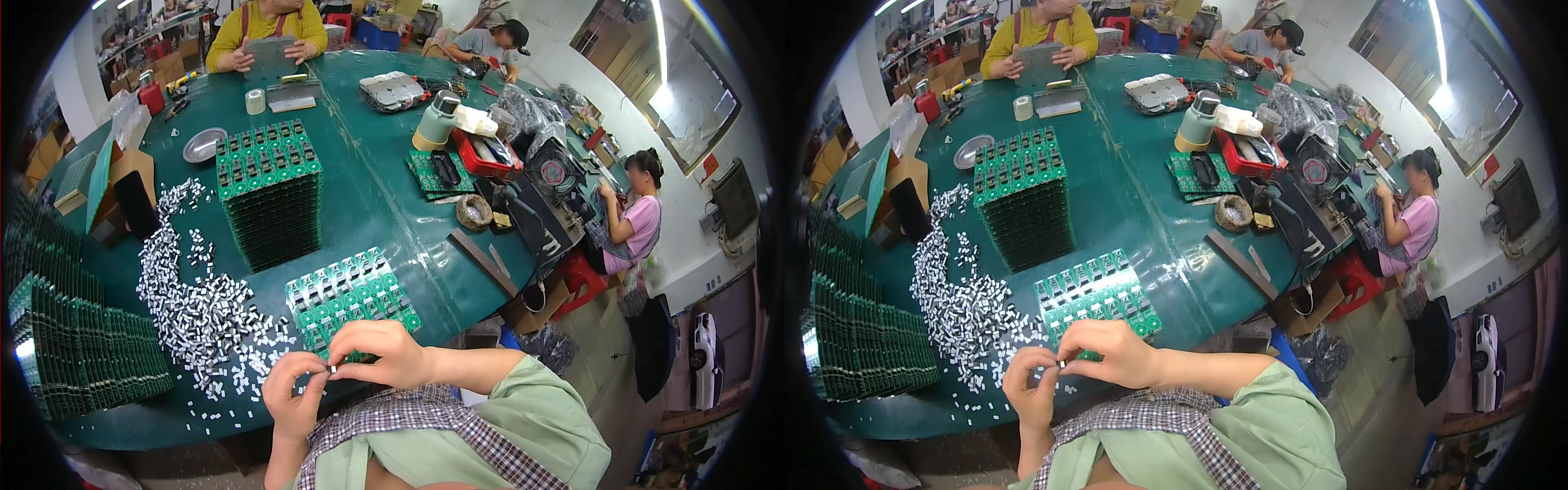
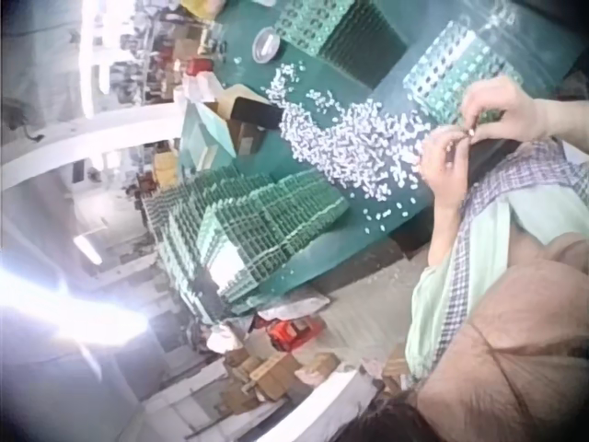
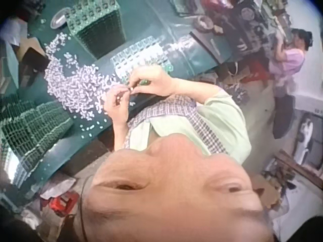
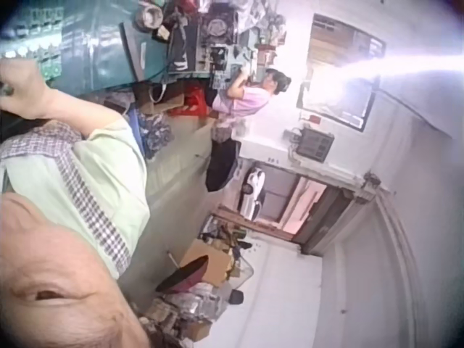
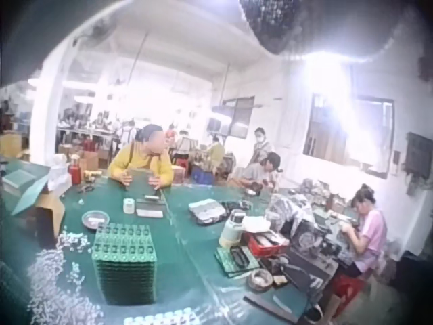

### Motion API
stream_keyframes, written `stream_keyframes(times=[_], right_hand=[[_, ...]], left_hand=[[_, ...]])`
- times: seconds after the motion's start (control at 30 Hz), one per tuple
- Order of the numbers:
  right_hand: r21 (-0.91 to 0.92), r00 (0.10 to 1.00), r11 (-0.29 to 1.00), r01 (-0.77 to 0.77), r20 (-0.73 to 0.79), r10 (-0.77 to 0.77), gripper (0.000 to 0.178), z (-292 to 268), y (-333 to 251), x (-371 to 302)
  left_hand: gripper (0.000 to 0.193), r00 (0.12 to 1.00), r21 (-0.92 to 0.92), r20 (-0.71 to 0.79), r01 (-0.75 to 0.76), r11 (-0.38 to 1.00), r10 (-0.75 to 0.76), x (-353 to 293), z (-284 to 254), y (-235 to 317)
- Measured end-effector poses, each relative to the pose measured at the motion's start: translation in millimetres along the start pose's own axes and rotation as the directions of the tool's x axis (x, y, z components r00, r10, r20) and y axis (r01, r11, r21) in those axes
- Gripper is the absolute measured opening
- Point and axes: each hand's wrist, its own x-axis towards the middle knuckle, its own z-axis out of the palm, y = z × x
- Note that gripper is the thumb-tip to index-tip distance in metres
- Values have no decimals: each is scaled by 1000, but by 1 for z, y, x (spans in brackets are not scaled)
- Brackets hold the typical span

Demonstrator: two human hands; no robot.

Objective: The person assembles metal pins and electronic components onto printed circuit board arrays by hand.

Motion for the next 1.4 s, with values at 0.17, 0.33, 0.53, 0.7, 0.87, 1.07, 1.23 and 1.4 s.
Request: stream_keyframes(times=[0.17,0.33,0.53,0.7,0.87,1.07,1.23,1.4], right_hand=[[84,1000,996,-2,-5,3,19,2,0,-1],[109,997,992,-56,50,51,19,1,-2,-2],[42,1000,999,9,-5,-9,18,5,-5,-2],[189,983,979,-77,178,43,17,2,-5,5],[2,999,1000,29,-19,-29,18,1,-8,5],[-34,1000,999,-3,-16,2,19,2,-8,9],[-137,998,989,49,-37,-55,19,7,-1,7],[-129,998,991,32,-46,-38,19,10,-6,3]], left_hand=[[10,992,174,12,-123,977,122,-2,6,5],[11,992,152,35,-129,980,125,-4,5,6],[11,988,143,35,-152,978,148,-4,3,3],[11,979,152,61,-199,968,192,-9,2,4],[13,997,58,-55,-46,997,49,-10,1,2],[15,988,199,-21,-144,969,151,0,-3,3],[13,981,327,-74,-146,934,180,-3,-2,1],[13,974,330,-65,-183,926,215,-6,-1,1]])
